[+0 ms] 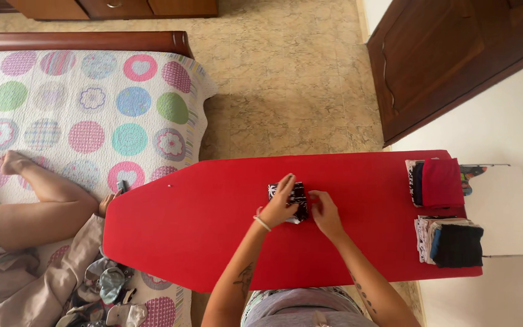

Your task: The person folds pairs of underwear on an ironing board and stacks them. They then sort through a pile of socks and other clothing on a bed.

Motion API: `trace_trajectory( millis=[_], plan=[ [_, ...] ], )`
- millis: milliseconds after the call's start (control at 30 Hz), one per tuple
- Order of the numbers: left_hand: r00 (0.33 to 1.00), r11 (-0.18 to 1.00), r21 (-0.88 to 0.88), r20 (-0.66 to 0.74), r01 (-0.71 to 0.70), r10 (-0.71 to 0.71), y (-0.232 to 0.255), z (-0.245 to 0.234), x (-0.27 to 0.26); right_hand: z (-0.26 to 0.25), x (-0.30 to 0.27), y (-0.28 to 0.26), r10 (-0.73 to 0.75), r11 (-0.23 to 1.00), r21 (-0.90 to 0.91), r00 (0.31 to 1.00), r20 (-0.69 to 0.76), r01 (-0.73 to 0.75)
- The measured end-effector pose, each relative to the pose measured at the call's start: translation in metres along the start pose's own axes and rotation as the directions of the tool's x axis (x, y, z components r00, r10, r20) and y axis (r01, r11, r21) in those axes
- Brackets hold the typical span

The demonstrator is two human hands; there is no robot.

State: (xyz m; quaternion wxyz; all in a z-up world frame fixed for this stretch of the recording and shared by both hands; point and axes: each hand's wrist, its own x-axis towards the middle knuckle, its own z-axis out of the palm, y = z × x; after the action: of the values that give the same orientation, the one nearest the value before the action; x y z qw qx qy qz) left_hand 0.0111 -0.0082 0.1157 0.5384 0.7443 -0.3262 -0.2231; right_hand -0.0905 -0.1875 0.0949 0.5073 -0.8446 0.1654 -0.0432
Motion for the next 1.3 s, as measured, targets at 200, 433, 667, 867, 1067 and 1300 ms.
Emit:
trace_trajectory(
  millis=[200,433,667,867,1067,1300],
  plan=[
    [0.967,0.977,0.101,0.15,0.19,-0.203,-0.038,0.049,0.027,-0.009,-0.011,0.011,0.152,0.987,-0.053,0.986,0.071,-0.149],
    [0.971,0.979,0.021,0.125,0.202,-0.203,-0.041,0.05,0.019,-0.001,-0.027,-0.011,0.155,0.975,-0.198,0.955,0.252,-0.106],
    [0.995,0.998,0.065,-0.097,0.018,-0.012,-0.073,0.041,0.004,0.012,-0.031,-0.009,0.1,0.977,-0.203,0.982,0.16,-0.066],
    [0.988,0.952,0.3,-0.12,-0.06,0.1,-0.097,0.047,-0.007,0.016,-0.029,0.004,0.197,0.973,0.114,0.978,0.062,-0.203],
    [0.979,0.851,0.526,-0.173,0.003,0.103,-0.097,0.043,-0.008,0.02,-0.009,0.003,0.323,0.945,0.058,0.946,-0.004,-0.322],
    [0.924,0.801,0.571,-0.377,0.183,0.058,-0.139,0.037,0.008,0.021,0.003,-0.008,0.282,0.956,0.084,0.959,-0.01,-0.28]
  ],
)
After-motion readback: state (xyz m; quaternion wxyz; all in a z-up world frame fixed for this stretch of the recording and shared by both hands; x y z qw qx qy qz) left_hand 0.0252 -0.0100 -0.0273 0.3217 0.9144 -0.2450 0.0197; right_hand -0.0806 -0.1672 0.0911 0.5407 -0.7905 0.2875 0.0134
